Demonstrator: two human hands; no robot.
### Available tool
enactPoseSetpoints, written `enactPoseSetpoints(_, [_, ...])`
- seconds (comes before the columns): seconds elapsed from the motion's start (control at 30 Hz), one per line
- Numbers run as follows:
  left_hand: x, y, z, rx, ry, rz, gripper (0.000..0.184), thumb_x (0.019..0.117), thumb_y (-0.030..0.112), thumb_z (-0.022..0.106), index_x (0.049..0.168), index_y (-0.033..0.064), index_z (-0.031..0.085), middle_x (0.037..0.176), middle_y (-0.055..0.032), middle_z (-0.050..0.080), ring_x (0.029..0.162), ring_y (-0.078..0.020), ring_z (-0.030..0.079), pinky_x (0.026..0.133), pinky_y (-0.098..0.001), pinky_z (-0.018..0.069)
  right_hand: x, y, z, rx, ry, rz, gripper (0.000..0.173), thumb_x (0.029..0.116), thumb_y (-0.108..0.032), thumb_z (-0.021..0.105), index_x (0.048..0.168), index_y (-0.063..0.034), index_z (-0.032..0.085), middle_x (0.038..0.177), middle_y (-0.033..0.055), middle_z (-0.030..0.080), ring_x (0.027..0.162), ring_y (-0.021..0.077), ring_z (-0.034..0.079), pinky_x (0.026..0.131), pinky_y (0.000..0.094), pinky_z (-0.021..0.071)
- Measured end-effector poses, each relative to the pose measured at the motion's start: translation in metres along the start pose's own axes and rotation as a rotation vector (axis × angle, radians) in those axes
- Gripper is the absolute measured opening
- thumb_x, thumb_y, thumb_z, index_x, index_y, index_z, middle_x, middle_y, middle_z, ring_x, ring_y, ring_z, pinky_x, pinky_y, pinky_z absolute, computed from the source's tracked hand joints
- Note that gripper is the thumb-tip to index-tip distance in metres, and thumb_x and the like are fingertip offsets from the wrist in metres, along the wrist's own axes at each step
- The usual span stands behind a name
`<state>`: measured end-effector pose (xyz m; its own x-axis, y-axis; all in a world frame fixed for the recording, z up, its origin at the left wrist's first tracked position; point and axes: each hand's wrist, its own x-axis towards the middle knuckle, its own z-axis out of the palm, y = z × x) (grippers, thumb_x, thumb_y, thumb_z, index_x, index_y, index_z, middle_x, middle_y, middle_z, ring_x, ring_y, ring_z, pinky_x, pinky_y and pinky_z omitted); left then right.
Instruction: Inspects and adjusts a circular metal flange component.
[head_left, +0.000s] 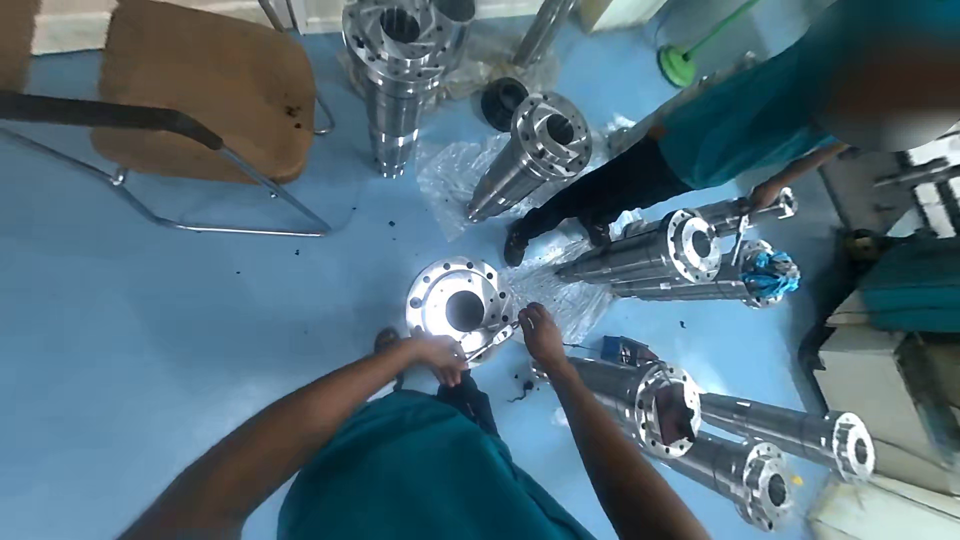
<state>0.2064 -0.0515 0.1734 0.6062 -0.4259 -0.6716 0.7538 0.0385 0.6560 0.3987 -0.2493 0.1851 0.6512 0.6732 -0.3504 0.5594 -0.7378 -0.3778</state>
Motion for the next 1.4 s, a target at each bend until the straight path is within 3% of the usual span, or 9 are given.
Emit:
enactPoseSetpoints(0.1, [0.001,0.011,-0.012,0.072,0.049,-0.08,0.027,0.1089,0.016,0.05,0.123,-0.0053,0.06,0.092,-0.0114,0.063,0.074,-0.0149,0.061,0.076,-0.0329,0.0545,-0.01,-0.002,0.006,0.03,0.06,0.061,0.027,0.1068,-0.016,0.055,0.112,0.0055,0.072,0.127,0.0264,0.065,0.118,0.0427,0.063,0.102,0.0585,0.0499])
enactPoseSetpoints(0.27, [0.001,0.024,-0.034,0.041,0.041,-0.096,0.029,0.1093,0.013,0.048,0.131,-0.0062,0.052,0.108,-0.0183,0.066,0.087,-0.0201,0.066,0.084,-0.0372,0.0556,-0.031,-0.013,0.01,0.064,0.078,0.292,0.033,0.1084,-0.025,0.053,0.116,0.0019,0.07,0.129,0.0237,0.064,0.118,0.0423,0.063,0.1,0.0597,0.0498])
enactPoseSetpoints(0.47, [0.046,0.052,-0.05,-0.159,0.458,0.06,0.043,0.109,0.025,0.053,0.135,-0.0084,0.052,0.117,-0.0237,0.068,0.1,-0.0273,0.071,0.093,-0.0422,0.0569,-0.077,-0.039,0.018,0.008,-0.126,0.542,0.041,0.1115,-0.031,0.042,0.127,-0.0012,0.065,0.119,0.0231,0.069,0.11,0.0401,0.068,0.094,0.0591,0.0529])
enactPoseSetpoints(0.6, [0.092,0.108,-0.026,0.179,0.674,0.074,0.041,0.1071,0.028,0.053,0.127,-0.007,0.062,0.123,-0.0264,0.067,0.118,-0.0404,0.065,0.103,-0.0593,0.0488,-0.081,-0.073,0.014,0.074,-0.398,0.545,0.041,0.1116,-0.029,0.04,0.129,-0.0016,0.065,0.121,0.0207,0.07,0.115,0.0346,0.067,0.102,0.0536,0.0505])
enactPoseSetpoints(0.83, [0.121,0.142,0.011,0.877,0.04,0.145,0.046,0.109,0.017,0.046,0.153,0.0028,0.045,0.142,-0.0275,0.057,0.132,-0.0436,0.055,0.11,-0.063,0.0409,-0.047,-0.111,0.025,0.268,-0.512,0.358,0.04,0.1079,-0.029,0.052,0.132,0.0025,0.062,0.123,0.0229,0.068,0.116,0.0339,0.066,0.104,0.0524,0.0494])
enactPoseSetpoints(1.0, [0.093,0.105,-0.018,0.728,0.019,0.158,0.044,0.1116,0.031,0.043,0.133,-0.0031,0.063,0.126,-0.028,0.065,0.12,-0.0421,0.062,0.106,-0.0613,0.0427,-0.042,-0.077,0.003,0.211,-0.484,0.349,0.028,0.1036,-0.015,0.056,0.123,0.0022,0.067,0.116,0.0235,0.07,0.109,0.0366,0.069,0.098,0.0559,0.052])
enactPoseSetpoints(1.1, [0.063,0.072,-0.025,0.532,0.062,0.057,0.043,0.1105,0.032,0.047,0.131,-0.0037,0.06,0.116,-0.0247,0.067,0.101,-0.0343,0.066,0.092,-0.0536,0.0505,-0.042,-0.057,-0.023,0.077,-0.145,0.464,0.027,0.1031,-0.016,0.057,0.12,0.0008,0.068,0.114,0.0265,0.07,0.107,0.0442,0.068,0.091,0.0638,0.0525])
enactPoseSetpoints(1.23, [0.033,0.039,-0.009,0.249,0.034,-0.107,0.037,0.1076,0.018,0.055,0.137,-0.0029,0.05,0.107,-0.0187,0.067,0.083,-0.0215,0.068,0.08,-0.0379,0.0579,-0.027,-0.009,-0.012,0.018,0.097,0.204,0.034,0.0992,-0.009,0.062,0.131,0.0029,0.065,0.141,0.0244,0.059,0.133,0.0443,0.053,0.11,0.0575,0.0437])
enactPoseSetpoints(1.4, [0.017,0.031,-0.014,0.122,0.204,-0.039,0.028,0.1082,0.018,0.053,0.124,-0.003,0.061,0.091,-0.0096,0.066,0.068,-0.0116,0.059,0.066,-0.0283,0.052,-0.033,0.001,0.002,-0.044,0.109,0.204,0.023,0.098,-0.005,0.061,0.116,0.0024,0.073,0.125,0.0226,0.068,0.129,0.0424,0.057,0.11,0.0563,0.044])
